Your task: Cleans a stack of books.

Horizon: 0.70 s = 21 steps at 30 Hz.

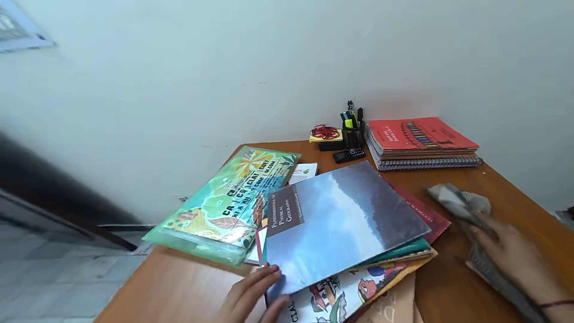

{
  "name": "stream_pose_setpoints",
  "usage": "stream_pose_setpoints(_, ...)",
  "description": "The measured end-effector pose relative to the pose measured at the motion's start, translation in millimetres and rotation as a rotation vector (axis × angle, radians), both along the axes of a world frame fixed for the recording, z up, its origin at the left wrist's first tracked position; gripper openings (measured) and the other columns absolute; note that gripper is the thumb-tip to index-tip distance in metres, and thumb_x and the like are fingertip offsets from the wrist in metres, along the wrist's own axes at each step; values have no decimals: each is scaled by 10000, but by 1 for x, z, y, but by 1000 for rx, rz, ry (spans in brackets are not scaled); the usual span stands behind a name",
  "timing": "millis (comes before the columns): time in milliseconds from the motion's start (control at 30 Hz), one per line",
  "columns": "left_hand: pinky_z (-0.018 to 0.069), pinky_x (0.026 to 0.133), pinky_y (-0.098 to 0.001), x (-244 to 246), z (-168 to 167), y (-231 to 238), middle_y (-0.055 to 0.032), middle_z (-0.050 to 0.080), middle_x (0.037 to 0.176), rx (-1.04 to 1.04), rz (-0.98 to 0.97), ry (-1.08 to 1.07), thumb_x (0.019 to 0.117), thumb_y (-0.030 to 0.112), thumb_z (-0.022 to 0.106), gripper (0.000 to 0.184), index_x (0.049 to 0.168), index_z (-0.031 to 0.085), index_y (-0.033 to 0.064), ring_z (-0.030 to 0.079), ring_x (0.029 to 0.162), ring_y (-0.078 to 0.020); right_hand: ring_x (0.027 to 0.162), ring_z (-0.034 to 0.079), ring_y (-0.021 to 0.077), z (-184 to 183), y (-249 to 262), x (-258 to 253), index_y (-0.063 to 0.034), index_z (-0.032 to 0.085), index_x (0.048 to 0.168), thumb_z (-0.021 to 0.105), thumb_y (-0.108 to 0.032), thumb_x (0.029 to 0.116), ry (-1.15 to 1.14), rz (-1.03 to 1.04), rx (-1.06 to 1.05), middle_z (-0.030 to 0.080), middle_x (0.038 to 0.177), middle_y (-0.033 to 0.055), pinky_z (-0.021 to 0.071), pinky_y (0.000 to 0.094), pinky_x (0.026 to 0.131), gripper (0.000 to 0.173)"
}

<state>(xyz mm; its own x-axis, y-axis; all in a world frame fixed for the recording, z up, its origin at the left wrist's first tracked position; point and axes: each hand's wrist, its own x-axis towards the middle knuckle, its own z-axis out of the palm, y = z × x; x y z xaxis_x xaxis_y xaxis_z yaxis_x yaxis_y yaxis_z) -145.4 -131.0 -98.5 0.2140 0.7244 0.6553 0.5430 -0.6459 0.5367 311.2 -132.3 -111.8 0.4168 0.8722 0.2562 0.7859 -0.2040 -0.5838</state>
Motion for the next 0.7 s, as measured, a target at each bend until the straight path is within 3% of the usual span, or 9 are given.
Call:
stream_pose_setpoints(67,397,1137,-322,3,0,-6,-142,730,1113,-1,-40,28,968,280,706,272,1060,722,24,629,1208,-130,1162,613,515,31,11,-1,73,579,1394,551,-113,1037,104,59,105,624,1270,359,427,709,977,403)
stream_pose_setpoints(133,301,1197,-366,9,-2,-12,-118,718,1162,7,-60,55,981,289,686,255,1100,716,65,602,1245,-116,978,652,372,71,18,-21,74,590,1359,541,-139,1048,163,104,201,675,1114,293,484,594,865,380)
stream_pose_setpoints(200,270,1210,-388,14,-3,-15,-107,713,1176,27,-40,72,983,286,677,235,1114,715,95,601,1249,-117,837,628,262,106,28,-47,42,612,1332,546,-147,1061,151,173,215,677,1003,220,498,489,770,336)
stream_pose_setpoints(233,271,1212,-390,16,-3,-16,-101,717,1175,37,-27,70,983,282,677,223,1111,721,105,603,1251,-118,834,633,261,117,37,-59,24,637,1312,569,-153,1052,113,220,218,689,1000,204,501,500,757,322)
stream_pose_setpoints(333,286,1210,-360,20,-6,-14,-46,719,1177,81,20,50,986,302,662,196,1094,728,152,599,1252,-92,1134,637,461,127,82,-94,8,657,1334,624,-201,1036,-59,374,127,667,1237,282,464,676,940,365)
stream_pose_setpoints(400,303,1207,-339,22,-11,-13,-15,708,1188,109,47,20,989,325,650,186,1080,722,180,585,1265,-71,1204,595,499,118,121,-119,-7,662,1346,628,-225,1037,-137,404,-22,625,1302,309,442,684,971,380)
stream_pose_setpoints(533,333,1186,-295,24,-19,-9,5,665,1172,102,72,-52,973,381,655,184,1060,739,242,558,1252,-49,1151,593,554,101,166,-176,38,655,1312,581,-214,1039,-208,389,-245,507,1378,383,478,686,919,379)
stream_pose_setpoints(700,321,1188,-295,25,-17,-11,-8,680,1141,78,92,-51,971,388,652,192,1045,744,237,565,1252,-61,1183,606,473,114,133,-274,-11,613,1388,557,-214,1044,-201,701,-321,461,1477,307,518,602,935,404)
